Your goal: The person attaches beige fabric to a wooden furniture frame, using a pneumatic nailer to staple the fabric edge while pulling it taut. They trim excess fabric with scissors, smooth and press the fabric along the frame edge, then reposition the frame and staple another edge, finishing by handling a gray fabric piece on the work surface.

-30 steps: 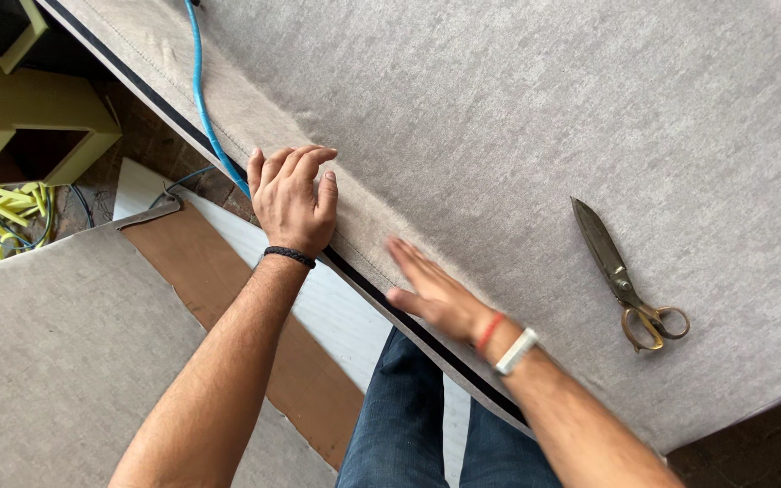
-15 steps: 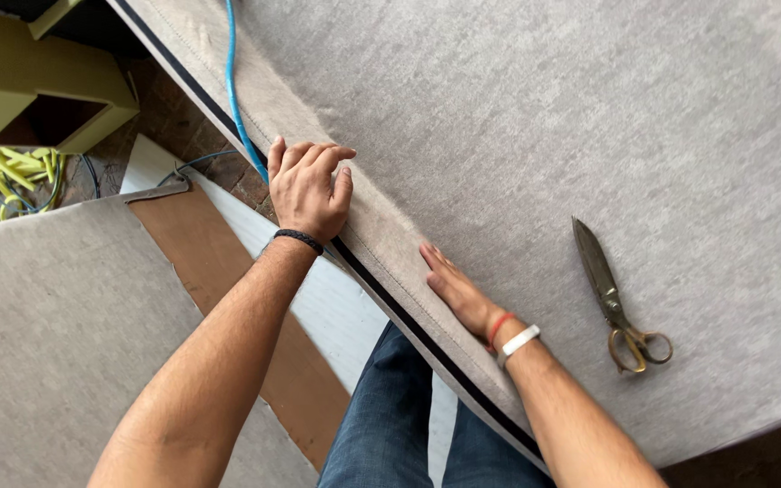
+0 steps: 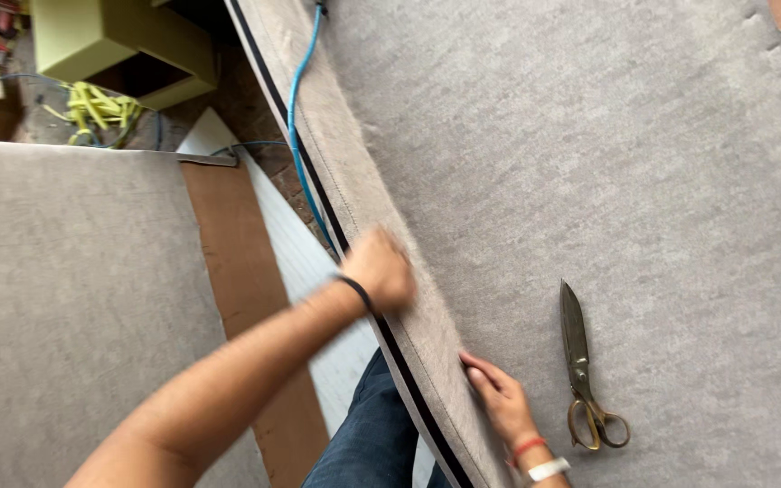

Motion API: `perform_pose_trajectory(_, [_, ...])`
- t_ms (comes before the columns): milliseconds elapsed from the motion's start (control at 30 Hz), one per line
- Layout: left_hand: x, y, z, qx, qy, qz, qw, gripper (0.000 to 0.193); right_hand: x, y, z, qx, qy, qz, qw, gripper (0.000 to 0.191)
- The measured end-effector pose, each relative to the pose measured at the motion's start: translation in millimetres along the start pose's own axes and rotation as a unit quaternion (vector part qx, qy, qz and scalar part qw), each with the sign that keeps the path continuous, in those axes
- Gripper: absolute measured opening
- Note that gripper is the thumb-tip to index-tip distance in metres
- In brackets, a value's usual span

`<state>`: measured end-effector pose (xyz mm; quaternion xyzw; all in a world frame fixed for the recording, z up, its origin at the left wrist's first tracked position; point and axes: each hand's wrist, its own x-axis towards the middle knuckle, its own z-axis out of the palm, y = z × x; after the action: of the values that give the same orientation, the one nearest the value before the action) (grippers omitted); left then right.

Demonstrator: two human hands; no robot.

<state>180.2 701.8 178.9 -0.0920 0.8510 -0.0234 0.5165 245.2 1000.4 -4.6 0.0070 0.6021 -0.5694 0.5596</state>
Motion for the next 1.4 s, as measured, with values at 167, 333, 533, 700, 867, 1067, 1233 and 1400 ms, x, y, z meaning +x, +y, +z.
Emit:
perform_pose_trajectory(167, [-4.7, 143.7, 74.1, 0.068, -0.113, 0.208, 0.969, 0.076, -13.7, 38.1, -49.8, 0.045, 0.082, 0.094, 0.991, 0.032])
perform_pose_trajectory(333, [8.1, 220.8, 137.4, 0.050, -0.170, 0.246, 0.953, 0.089, -16.5, 54.5, -59.6, 0.032, 0.094, 0.069, 0.993, 0.030])
perform_pose_trajectory(533, [22.7, 201.2, 122.7, 0.049, -0.237, 0.297, 0.924, 0.086, -25.1, 42.0, -45.7, 0.034, 0.133, 0.045, 0.990, 0.029])
perform_pose_trajectory(700, [26.3, 78.9, 15.5, 0.108, -0.278, 0.185, 0.936, 0.071, -37.2, 27.5, -46.9, 0.011, 0.142, 0.049, 0.988, 0.028])
perform_pose_trajectory(867, [44.9, -46.8, -50.7, 0.206, -0.175, -0.062, 0.961, 0.072, -40.5, 26.4, -46.5, 0.006, 0.143, 0.048, 0.989, 0.027])
perform_pose_trajectory(1067, [59.5, -77.2, -0.8, 0.073, 0.092, 0.011, 0.993, 0.046, -37.5, 21.3, -40.2, 0.000, 0.168, 0.066, 0.984, 0.027])
perform_pose_trajectory(1233, [47.4, -95.2, 34.8, -0.066, 0.410, 0.121, 0.902, 0.030, -44.9, 7.5, -7.8, -0.168, 0.137, 0.091, 0.972, 0.035])
perform_pose_trajectory(1400, [50.5, -98.7, 47.2, -0.092, 0.470, 0.134, 0.867, 0.023, -19.0, -26.8, 52.6, -0.245, 0.028, -0.039, 0.968, 0.063])
